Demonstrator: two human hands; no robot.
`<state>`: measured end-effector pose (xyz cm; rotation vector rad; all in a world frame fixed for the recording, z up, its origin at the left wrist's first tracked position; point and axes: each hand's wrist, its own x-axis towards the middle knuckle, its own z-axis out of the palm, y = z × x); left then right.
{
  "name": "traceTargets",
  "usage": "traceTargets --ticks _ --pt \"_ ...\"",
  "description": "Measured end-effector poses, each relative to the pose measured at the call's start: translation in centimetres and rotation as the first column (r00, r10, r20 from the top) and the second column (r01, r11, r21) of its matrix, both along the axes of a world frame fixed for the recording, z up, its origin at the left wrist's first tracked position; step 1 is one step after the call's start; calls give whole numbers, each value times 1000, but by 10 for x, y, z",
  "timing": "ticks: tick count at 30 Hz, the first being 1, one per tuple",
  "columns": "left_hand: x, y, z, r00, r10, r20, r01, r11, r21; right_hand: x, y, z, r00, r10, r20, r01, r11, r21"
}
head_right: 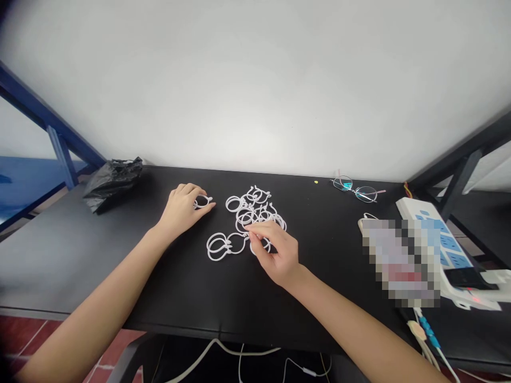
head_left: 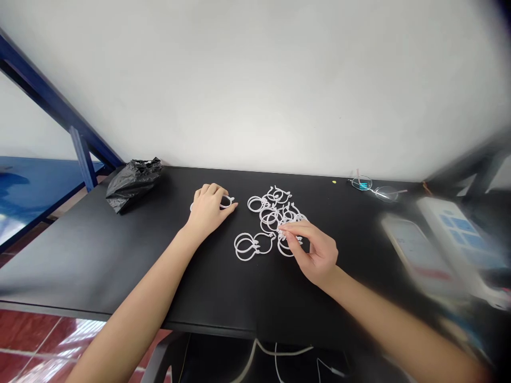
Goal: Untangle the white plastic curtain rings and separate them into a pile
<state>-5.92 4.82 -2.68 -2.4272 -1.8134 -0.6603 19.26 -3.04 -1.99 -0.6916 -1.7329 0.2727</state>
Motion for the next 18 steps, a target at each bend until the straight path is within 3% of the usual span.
traceTargets --ticks 5,7,8,9,11,12,13,14,18 --pt "3 -1 -2 995 18 96 -17 1000 -21 -1 -1 2 1000 5 -10 -5 1000 14" --pt "6 -6 7 967 -83 239 91 996 -23 -1 -1 3 1000 11 -8 -10 1000 16" --pt "8 -10 13 926 -183 331 214 975 -60 0 -1 3 1000 13 -5 -13 1000 14" --pt "9 -13 20 853 -295 431 380 917 -125 0 -1 3 1000 13 -3 -13 1000 11" --pt "11 -21 31 667 -441 600 693 662 -284 0 -1 2 1000 12 0 -12 1000 6" --pt "11 -25 36 620 -463 634 760 555 -338 0 -1 1 1000 12 0 -12 1000 4" --pt "11 -27 39 613 -470 635 777 503 -378 1 -1 1 1000 12 -1 -12 1000 2" --pt "11 -29 40 641 -468 609 759 503 -413 1 -1 0 1000 14 -2 -14 1000 0" --pt "10 -31 37 794 -411 448 605 604 -518 1 -1 -1 1000 22 -3 -22 1000 -4"
